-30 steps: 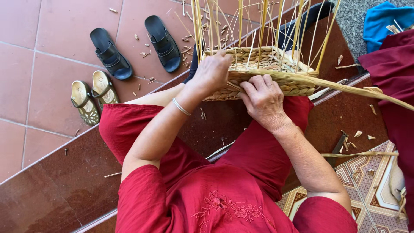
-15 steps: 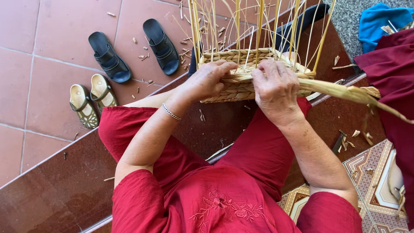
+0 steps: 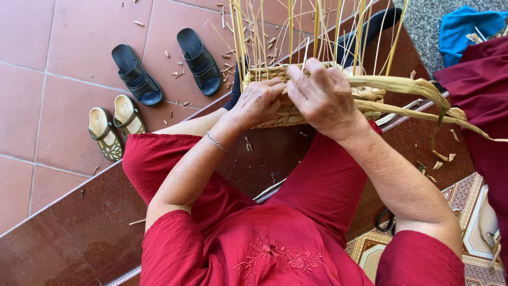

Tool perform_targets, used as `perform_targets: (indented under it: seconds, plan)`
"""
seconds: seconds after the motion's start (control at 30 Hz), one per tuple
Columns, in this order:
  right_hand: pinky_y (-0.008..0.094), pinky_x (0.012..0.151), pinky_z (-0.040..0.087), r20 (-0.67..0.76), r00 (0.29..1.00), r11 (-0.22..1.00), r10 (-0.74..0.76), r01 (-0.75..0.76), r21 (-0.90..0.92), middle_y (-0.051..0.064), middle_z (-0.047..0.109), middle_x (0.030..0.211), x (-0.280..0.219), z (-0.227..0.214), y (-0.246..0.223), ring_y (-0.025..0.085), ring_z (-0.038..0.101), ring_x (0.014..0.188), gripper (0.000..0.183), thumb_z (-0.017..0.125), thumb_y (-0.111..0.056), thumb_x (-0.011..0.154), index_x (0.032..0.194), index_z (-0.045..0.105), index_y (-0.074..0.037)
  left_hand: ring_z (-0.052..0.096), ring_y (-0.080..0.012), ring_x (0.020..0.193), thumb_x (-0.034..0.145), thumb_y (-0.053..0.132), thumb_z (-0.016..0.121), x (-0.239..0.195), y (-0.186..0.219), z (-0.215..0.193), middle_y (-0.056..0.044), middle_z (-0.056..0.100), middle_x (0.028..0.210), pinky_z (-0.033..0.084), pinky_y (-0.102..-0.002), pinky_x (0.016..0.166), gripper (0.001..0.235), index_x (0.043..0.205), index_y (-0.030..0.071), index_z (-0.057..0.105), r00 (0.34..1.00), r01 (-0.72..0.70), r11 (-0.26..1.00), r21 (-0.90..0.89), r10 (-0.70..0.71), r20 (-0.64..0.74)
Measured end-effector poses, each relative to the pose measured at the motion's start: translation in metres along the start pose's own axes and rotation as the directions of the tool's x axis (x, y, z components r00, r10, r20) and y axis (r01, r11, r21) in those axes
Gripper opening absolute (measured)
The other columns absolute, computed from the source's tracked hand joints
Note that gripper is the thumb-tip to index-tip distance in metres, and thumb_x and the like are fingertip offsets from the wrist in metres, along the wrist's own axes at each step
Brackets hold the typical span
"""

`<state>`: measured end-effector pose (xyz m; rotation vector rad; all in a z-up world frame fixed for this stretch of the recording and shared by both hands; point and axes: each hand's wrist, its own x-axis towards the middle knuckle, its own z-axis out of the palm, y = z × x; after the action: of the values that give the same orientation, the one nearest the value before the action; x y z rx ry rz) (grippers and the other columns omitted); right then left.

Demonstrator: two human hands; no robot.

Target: The person weaves a basket using dried plant fibers, interlacing strands through vertical supports to form the basket's body. The person sits on the floor and works on the basket placed on their lap.

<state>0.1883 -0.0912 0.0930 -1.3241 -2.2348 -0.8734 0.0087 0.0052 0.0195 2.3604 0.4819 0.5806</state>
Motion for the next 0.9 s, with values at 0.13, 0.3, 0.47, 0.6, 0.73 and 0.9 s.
perform_targets:
  seconds: [0.13, 0.3, 0.47, 0.6, 0.73, 0.9]
  plan:
    - [0.027, 0.057, 0.048, 0.580, 0.800, 0.985, 0.156, -0.172, -0.027, 0.002, 0.070, 0.075, 0.004, 0.004, 0.022, 0.014, 0.057, 0.072, 0.017, 0.072, -0.027, 0.101, 0.089, 0.076, -0.015, 0.067, -0.0368, 0.081, 0.082, 0.013, 0.064, 0.004, 0.011, -0.009, -0.013, 0.065, 0.090, 0.051, -0.047, 0.071, 0.011, 0.090, 0.006, 0.061, 0.991, 0.086, 0.994, -0.070, -0.078, 0.107]
    - [0.036, 0.065, 0.053, 0.947, 0.231, 0.548, 0.225, -0.833, 0.073, 0.004, 0.075, 0.078, 0.000, 0.006, 0.074, 0.015, 0.065, 0.066, 0.019, 0.079, -0.034, 0.087, 0.097, 0.082, -0.019, 0.066, -0.0367, 0.082, 0.095, 0.037, 0.067, 0.007, 0.020, 0.002, -0.014, 0.062, 0.090, 0.049, -0.048, 0.069, 0.032, 0.090, 0.005, 0.061, 0.994, 0.066, 0.983, 0.170, -0.080, 0.079]
    - [0.034, 0.074, 0.059, 0.988, 0.083, 0.348, 0.132, -0.937, 0.032, 0.008, 0.081, 0.082, -0.014, 0.014, 0.086, 0.017, 0.074, 0.075, 0.024, 0.077, -0.034, 0.089, 0.098, 0.082, -0.013, 0.066, -0.0324, 0.096, 0.106, 0.016, 0.054, 0.000, 0.015, 0.015, -0.011, 0.061, 0.105, 0.054, -0.043, 0.084, 0.012, 0.109, 0.006, 0.060, 0.979, 0.028, 0.992, 0.122, -0.003, -0.202]
    - [0.034, 0.075, 0.056, 0.859, 0.419, 0.509, 0.294, -0.829, 0.230, 0.005, 0.079, 0.087, -0.035, 0.009, 0.063, 0.015, 0.071, 0.075, 0.026, 0.081, -0.034, 0.083, 0.103, 0.081, -0.016, 0.066, -0.0307, 0.093, 0.100, 0.012, 0.066, -0.010, 0.019, 0.012, -0.013, 0.062, 0.107, 0.054, -0.041, 0.078, 0.011, 0.107, 0.005, 0.062, 0.961, 0.059, 0.998, 0.033, -0.048, -0.272]
    - [0.032, 0.066, 0.056, 0.583, 0.769, 0.723, 0.260, -0.556, 0.411, 0.005, 0.074, 0.082, -0.040, 0.028, 0.035, 0.016, 0.070, 0.069, 0.031, 0.080, -0.042, 0.092, 0.088, 0.073, -0.012, 0.066, -0.0311, 0.100, 0.094, 0.007, 0.067, -0.020, 0.021, 0.008, -0.014, 0.062, 0.116, 0.055, -0.041, 0.085, 0.014, 0.106, 0.006, 0.060, 0.952, -0.113, 0.963, 0.247, 0.176, -0.251]
    - [0.034, 0.055, 0.052, 0.473, 0.816, 0.836, 0.332, -0.487, 0.253, 0.004, 0.067, 0.069, -0.041, 0.041, 0.022, 0.018, 0.065, 0.060, 0.036, 0.080, -0.040, 0.093, 0.082, 0.064, -0.010, 0.067, -0.0310, 0.099, 0.093, 0.004, 0.065, -0.024, 0.014, 0.014, -0.014, 0.065, 0.116, 0.054, -0.041, 0.083, 0.015, 0.104, 0.006, 0.056, 0.962, -0.101, 0.970, 0.220, 0.152, -0.226]
